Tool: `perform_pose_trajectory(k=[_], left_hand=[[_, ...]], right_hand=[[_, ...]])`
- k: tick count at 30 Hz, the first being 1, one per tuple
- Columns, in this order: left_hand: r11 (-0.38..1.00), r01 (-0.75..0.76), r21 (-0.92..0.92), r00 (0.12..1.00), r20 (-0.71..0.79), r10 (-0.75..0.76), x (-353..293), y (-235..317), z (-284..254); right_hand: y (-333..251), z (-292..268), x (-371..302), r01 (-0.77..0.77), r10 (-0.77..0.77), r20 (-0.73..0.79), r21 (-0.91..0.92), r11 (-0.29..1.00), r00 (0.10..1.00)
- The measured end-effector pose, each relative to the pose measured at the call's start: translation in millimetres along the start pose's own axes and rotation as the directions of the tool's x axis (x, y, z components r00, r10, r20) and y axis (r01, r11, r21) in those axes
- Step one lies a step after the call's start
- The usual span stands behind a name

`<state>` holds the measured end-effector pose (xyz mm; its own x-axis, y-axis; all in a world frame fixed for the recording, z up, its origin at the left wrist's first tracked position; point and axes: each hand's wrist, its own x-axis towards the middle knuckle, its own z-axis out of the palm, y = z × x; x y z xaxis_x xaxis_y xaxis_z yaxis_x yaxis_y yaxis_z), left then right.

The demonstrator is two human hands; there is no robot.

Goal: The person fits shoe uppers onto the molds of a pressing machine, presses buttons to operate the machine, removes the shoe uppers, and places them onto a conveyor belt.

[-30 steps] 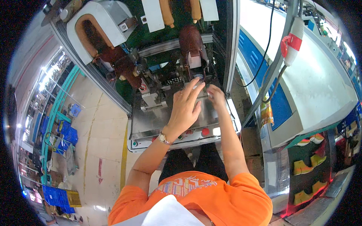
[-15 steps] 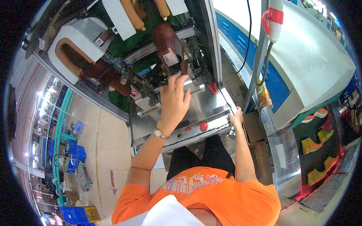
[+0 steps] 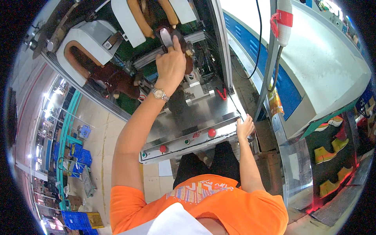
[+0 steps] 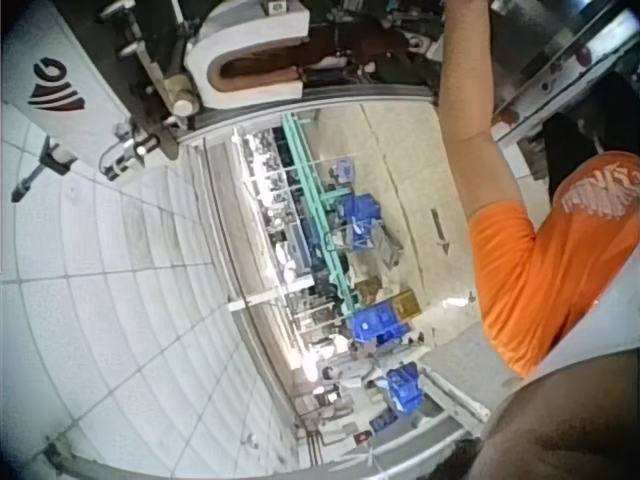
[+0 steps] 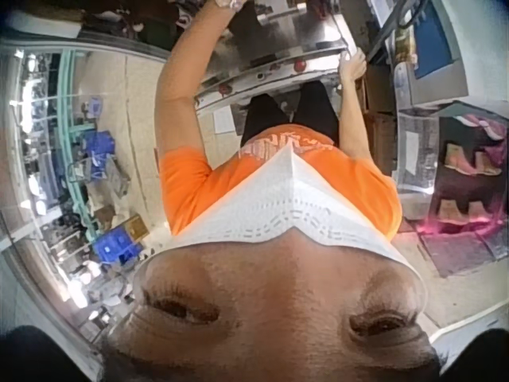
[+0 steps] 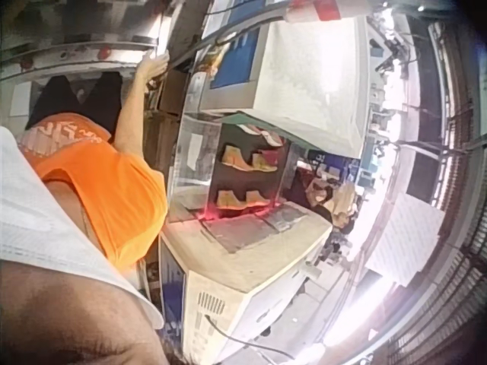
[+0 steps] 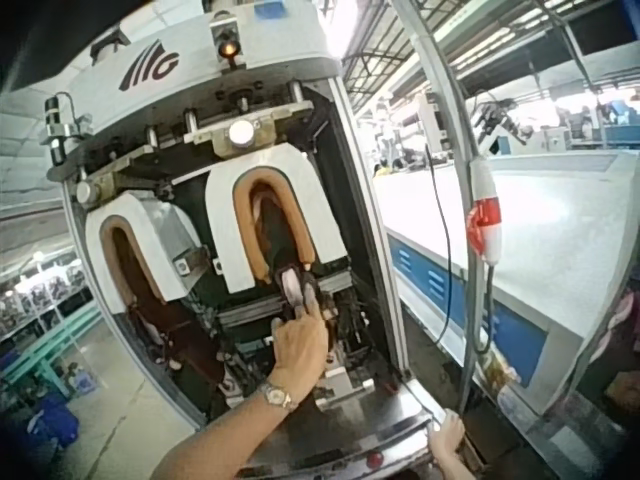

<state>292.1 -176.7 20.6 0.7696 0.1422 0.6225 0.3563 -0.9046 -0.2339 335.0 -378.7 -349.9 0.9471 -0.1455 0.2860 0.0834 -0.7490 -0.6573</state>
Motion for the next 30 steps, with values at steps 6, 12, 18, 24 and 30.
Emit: perform_pose_trajectory(k=[6,12,18,24,30], left_hand=[[0.988,-0.063,0.140,0.997,0.060,0.055,2.1,8.0,-6.9],[0.950,-0.143,0.277,0.989,0.069,0.129,4.1,5.5,-8.5],[0.959,-0.135,0.251,0.990,0.070,0.121,2.6,3.8,-5.8],[0.978,-0.121,0.171,0.990,0.088,0.107,2.6,5.5,-11.9],[0.991,-0.131,0.038,0.991,-0.019,0.132,-7.8,-5.1,-11.1]], right_hand=[[2.0,-3.6,1.2,-0.032,0.033,0.013,-0.053,0.998,0.999],[-3.6,-6.3,0.7,-0.068,0.071,0.051,-0.061,0.996,0.996],[-1.9,-6.6,0.0,-0.076,0.079,0.059,-0.049,0.996,0.995],[1.3,-5.4,0.1,-0.065,0.065,0.029,-0.020,0.998,0.997],[-1.4,0.9,0.0,-0.016,0.015,-0.021,-0.046,0.999,1.000]])
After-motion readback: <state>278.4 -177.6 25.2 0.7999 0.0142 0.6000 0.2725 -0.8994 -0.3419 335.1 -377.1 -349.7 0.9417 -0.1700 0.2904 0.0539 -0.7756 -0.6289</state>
